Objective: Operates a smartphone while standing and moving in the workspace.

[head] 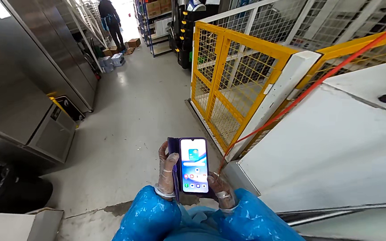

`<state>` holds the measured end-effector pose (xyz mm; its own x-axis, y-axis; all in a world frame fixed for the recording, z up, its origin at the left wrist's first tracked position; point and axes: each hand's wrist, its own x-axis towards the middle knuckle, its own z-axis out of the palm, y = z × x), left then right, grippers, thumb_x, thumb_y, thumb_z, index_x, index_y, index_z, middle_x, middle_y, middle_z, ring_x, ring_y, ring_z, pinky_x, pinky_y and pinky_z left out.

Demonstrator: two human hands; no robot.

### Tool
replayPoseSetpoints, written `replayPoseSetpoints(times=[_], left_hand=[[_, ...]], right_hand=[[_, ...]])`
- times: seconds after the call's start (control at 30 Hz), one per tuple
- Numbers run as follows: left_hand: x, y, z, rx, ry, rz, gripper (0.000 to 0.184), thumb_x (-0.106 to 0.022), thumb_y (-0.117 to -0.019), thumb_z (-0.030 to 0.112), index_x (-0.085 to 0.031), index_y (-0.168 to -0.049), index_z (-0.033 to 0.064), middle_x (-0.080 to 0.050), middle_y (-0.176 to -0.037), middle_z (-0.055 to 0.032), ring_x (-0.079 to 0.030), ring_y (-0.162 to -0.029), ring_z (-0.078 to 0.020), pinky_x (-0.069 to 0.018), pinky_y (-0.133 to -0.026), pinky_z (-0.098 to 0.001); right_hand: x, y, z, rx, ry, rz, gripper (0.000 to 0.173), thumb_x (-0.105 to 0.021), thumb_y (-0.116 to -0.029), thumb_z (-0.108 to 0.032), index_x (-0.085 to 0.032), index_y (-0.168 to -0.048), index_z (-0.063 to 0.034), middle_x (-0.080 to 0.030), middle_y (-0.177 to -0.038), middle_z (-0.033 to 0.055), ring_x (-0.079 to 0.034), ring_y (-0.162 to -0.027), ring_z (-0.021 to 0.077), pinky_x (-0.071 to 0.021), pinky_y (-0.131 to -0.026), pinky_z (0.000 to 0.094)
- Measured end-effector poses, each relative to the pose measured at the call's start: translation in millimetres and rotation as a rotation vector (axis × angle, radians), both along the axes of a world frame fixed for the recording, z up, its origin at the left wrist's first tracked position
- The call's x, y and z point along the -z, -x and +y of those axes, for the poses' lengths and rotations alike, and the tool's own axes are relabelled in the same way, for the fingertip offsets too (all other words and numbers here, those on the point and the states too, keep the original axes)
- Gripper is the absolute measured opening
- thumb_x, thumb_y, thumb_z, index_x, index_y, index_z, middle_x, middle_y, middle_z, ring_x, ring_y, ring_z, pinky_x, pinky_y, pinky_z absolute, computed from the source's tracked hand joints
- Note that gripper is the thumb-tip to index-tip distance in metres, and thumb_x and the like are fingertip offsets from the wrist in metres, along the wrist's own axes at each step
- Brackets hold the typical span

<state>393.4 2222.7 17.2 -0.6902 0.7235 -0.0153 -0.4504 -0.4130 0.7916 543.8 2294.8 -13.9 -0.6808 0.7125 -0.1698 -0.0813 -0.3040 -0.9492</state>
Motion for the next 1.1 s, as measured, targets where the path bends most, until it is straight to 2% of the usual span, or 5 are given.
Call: replayPoseSetpoints(times=[0.23, 0.63, 0.77, 1.0, 1.1], left_hand=[[-1.0, 0.9, -2.3, -0.016, 0.023, -0.009, 0.111, -0.089, -0.0575, 0.061, -0.037, -0.147, 0.0205, -0.071, -0.106, -0.0028, -0.072, -0.088, -0.0119, -0.0618, -0.075, -0.0328], [0.2, 3.9, -5.4, -0.002, -0.004, 0.014, 0.102, -0.088, -0.0624, 0.06, -0.04, -0.143, 0.0218, -0.07, -0.107, -0.0004, -0.071, -0.091, -0.009, -0.0613, -0.076, -0.0301], [1.4, 4.8, -5.6, 0.008, -0.01, -0.001, 0.102, -0.088, -0.0629, 0.06, -0.039, -0.144, 0.0221, -0.071, -0.107, -0.0006, -0.071, -0.09, -0.0099, -0.0614, -0.076, -0.0305], [2.0, 7.3, -6.5, 0.008, -0.004, -0.005, 0.102, -0.088, -0.0629, 0.059, -0.039, -0.144, 0.0222, -0.07, -0.107, -0.0007, -0.071, -0.09, -0.0099, -0.0614, -0.075, -0.0305], [3.2, 7.4, -5.5, 0.014, -0.003, -0.004, 0.101, -0.087, -0.0623, 0.059, -0.04, -0.143, 0.0229, -0.07, -0.108, -0.0003, -0.071, -0.091, -0.01, -0.0613, -0.076, -0.0313]], right_hand=[[14.4, -1.3, 2.2, -0.038, -0.024, 0.075, 0.064, -0.052, -0.099, -0.051, -0.051, -0.133, 0.0038, -0.075, -0.106, 0.0031, -0.075, -0.093, 0.0144, -0.0645, -0.077, 0.0326], [14.0, 1.0, 2.5, -0.06, -0.012, 0.044, 0.059, -0.048, -0.1001, -0.05, -0.055, -0.128, 0.0011, -0.075, -0.103, 0.0027, -0.075, -0.091, 0.0137, -0.0641, -0.075, 0.0312], [13.4, 1.4, 3.1, -0.075, 0.018, 0.03, 0.06, -0.048, -0.1002, -0.05, -0.053, -0.132, 0.0011, -0.075, -0.107, 0.0044, -0.075, -0.094, 0.0158, -0.0643, -0.076, 0.0332], [11.2, 3.1, 1.2, -0.059, 0.013, 0.035, 0.051, -0.044, -0.1029, -0.042, -0.054, -0.13, 0.0007, -0.075, -0.103, 0.0021, -0.075, -0.09, 0.0137, -0.0641, -0.075, 0.0309], [16.2, 3.8, 3.2, -0.049, -0.002, 0.038, 0.059, -0.05, -0.0996, -0.049, -0.054, -0.129, 0.0019, -0.075, -0.104, 0.0035, -0.075, -0.091, 0.0148, -0.0643, -0.075, 0.0325]])
